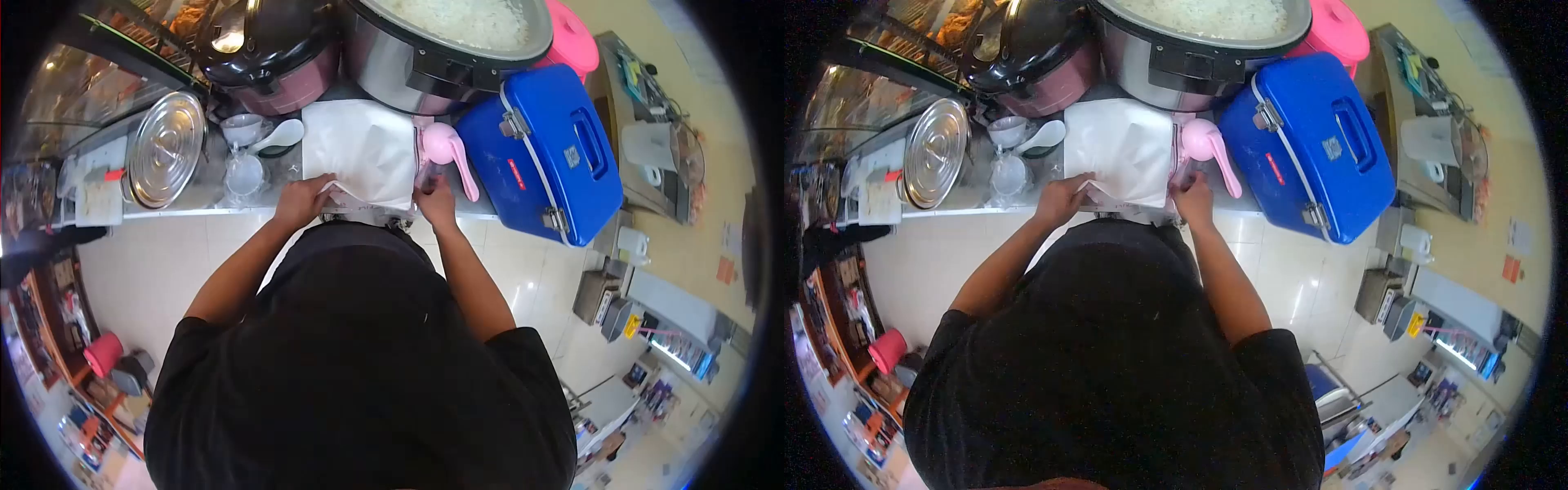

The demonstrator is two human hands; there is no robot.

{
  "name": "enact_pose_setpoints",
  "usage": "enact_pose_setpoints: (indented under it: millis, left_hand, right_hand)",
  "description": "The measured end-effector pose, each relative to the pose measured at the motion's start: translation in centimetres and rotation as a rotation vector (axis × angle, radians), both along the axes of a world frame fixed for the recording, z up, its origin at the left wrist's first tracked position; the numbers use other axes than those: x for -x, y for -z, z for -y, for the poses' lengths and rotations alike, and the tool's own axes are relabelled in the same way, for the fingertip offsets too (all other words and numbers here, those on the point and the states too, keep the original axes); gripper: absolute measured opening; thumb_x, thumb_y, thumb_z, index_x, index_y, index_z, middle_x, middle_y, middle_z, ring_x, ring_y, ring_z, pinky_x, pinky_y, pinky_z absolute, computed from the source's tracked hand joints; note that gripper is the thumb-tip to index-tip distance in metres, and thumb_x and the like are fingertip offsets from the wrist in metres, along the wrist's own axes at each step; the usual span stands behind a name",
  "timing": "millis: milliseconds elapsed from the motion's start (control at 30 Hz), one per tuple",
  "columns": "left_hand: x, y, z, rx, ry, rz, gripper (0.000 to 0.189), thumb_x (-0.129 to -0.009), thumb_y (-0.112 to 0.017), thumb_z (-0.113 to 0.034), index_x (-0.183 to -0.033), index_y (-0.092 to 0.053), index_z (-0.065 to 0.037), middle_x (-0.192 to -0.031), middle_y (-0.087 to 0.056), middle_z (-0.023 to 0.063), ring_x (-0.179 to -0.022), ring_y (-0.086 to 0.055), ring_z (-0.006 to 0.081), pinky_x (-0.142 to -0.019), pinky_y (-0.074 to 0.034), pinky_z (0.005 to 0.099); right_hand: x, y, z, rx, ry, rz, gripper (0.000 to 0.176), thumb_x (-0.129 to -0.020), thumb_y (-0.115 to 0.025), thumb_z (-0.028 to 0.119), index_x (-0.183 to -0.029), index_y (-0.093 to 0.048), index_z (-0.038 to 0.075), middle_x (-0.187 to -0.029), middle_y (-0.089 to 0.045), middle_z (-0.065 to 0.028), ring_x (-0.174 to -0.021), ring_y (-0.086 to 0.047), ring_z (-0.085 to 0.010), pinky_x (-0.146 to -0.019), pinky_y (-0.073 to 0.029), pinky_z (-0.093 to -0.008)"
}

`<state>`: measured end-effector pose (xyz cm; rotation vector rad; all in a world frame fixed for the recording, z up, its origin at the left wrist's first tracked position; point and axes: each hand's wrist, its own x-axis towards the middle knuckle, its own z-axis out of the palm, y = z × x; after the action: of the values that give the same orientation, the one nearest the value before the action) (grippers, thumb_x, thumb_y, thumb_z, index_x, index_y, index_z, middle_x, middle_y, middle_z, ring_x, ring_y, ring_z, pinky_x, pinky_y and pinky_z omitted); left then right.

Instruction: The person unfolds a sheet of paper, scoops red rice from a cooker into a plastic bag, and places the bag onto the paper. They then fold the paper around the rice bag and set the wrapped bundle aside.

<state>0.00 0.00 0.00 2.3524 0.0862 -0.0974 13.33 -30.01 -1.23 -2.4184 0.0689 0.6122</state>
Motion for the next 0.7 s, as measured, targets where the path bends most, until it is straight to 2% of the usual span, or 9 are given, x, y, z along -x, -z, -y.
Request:
enact_pose_setpoints:
  millis: [67, 100, 167, 267, 467, 533, 633, 667, 700]
  left_hand:
    - [-1.1, -0.6, -0.2, 0.093, 0.019, -0.018, 0.031, -0.101, -0.055, -0.032, -0.115, -0.069, -0.008, -0.093, -0.071, 0.0206, -0.085, -0.068, 0.0422, -0.075, -0.053, 0.0511]
    - [0.1, -1.5, -5.4, 0.04, 0.01, -0.046, 0.031, -0.101, -0.055, -0.032, -0.111, -0.069, -0.006, -0.09, -0.07, 0.0219, -0.082, -0.067, 0.043, -0.073, -0.052, 0.0508]
    - [-0.2, -1.1, -6.5, 0.091, -0.005, -0.109, 0.033, -0.102, -0.054, -0.032, -0.104, -0.068, -0.003, -0.083, -0.066, 0.0244, -0.076, -0.064, 0.0446, -0.069, -0.049, 0.0503]
    - [-0.8, 0.1, -7.4, 0.193, -0.108, -0.047, 0.037, -0.103, -0.053, -0.033, -0.097, -0.066, 0.001, -0.077, -0.062, 0.0263, -0.07, -0.06, 0.044, -0.066, -0.047, 0.0473]
    - [-1.4, -1.0, -7.8, 0.461, -0.234, -0.012, 0.045, -0.105, -0.053, -0.038, -0.101, -0.067, 0.004, -0.074, -0.065, 0.014, -0.068, -0.058, 0.021, -0.07, -0.048, 0.0378]
    - [-1.5, 0.6, -8.3, 0.521, -0.256, -0.002, 0.046, -0.105, -0.053, -0.039, -0.103, -0.067, 0.005, -0.076, -0.066, 0.0113, -0.072, -0.057, 0.0163, -0.072, -0.048, 0.0358]
    - [-1.7, 0.0, -8.8, 0.487, -0.299, 0.072, 0.046, -0.105, -0.053, -0.038, -0.102, -0.067, 0.005, -0.079, -0.066, 0.011, -0.076, -0.056, 0.014, -0.073, -0.047, 0.0343]
    - [-1.8, -0.7, -9.0, 0.452, -0.314, 0.108, 0.045, -0.106, -0.053, -0.038, -0.101, -0.067, 0.005, -0.079, -0.066, 0.0116, -0.076, -0.056, 0.014, -0.074, -0.047, 0.0341]
    - [-1.8, -0.2, -9.5, 0.434, -0.315, 0.088, 0.045, -0.106, -0.052, -0.037, -0.101, -0.067, 0.005, -0.081, -0.066, 0.0116, -0.077, -0.056, 0.0139, -0.074, -0.047, 0.0339]
  right_hand:
    - [-0.1, 1.8, 0.5, -0.09, 0.058, 0.054, 0.047, -0.084, -0.076, 0.02, -0.12, -0.057, -0.005, -0.096, -0.073, -0.0158, -0.085, -0.072, -0.0243, -0.076, -0.056, -0.0356]
    - [1.4, 3.7, -4.5, -0.234, 0.135, 0.042, 0.047, -0.083, -0.077, 0.021, -0.119, -0.059, -0.004, -0.1, -0.071, -0.0173, -0.09, -0.071, -0.0275, -0.08, -0.055, -0.0374]
    - [1.8, 4.1, -4.0, -0.367, 0.286, 0.018, 0.048, -0.08, -0.079, 0.024, -0.116, -0.063, -0.003, -0.109, -0.067, -0.0202, -0.099, -0.067, -0.034, -0.088, -0.053, -0.041]
    - [2.6, 1.9, -3.7, -0.068, 0.145, 0.297, 0.055, -0.079, -0.082, 0.03, -0.117, -0.062, -0.005, -0.107, -0.066, -0.0222, -0.103, -0.065, -0.0359, -0.091, -0.052, -0.042]
    - [2.8, 0.9, -5.2, 0.03, 0.066, 0.185, 0.064, -0.074, -0.086, 0.035, -0.117, -0.061, -0.005, -0.101, -0.071, -0.02, -0.092, -0.07, -0.0326, -0.082, -0.055, -0.0407]
    - [2.5, 1.7, -6.2, -0.192, 0.209, -0.047, 0.065, -0.07, -0.088, 0.034, -0.115, -0.061, -0.005, -0.102, -0.071, -0.02, -0.088, -0.07, -0.0325, -0.08, -0.055, -0.0399]
    - [2.0, 1.8, -7.4, -0.107, 0.14, -0.183, 0.062, -0.069, -0.089, 0.036, -0.109, -0.063, -0.004, -0.096, -0.07, -0.0169, -0.096, -0.067, -0.0308, -0.085, -0.054, -0.0404]
    - [3.1, 1.9, -8.2, 0.125, 0.077, 0.066, 0.07, -0.067, -0.091, 0.037, -0.115, -0.059, -0.004, -0.101, -0.067, -0.0181, -0.108, -0.061, -0.0307, -0.092, -0.052, -0.0414]
    - [3.8, 1.5, -9.0, 0.092, 0.123, 0.078, 0.074, -0.067, -0.091, 0.038, -0.118, -0.057, -0.004, -0.104, -0.065, -0.0193, -0.111, -0.059, -0.0311, -0.094, -0.051, -0.0416]
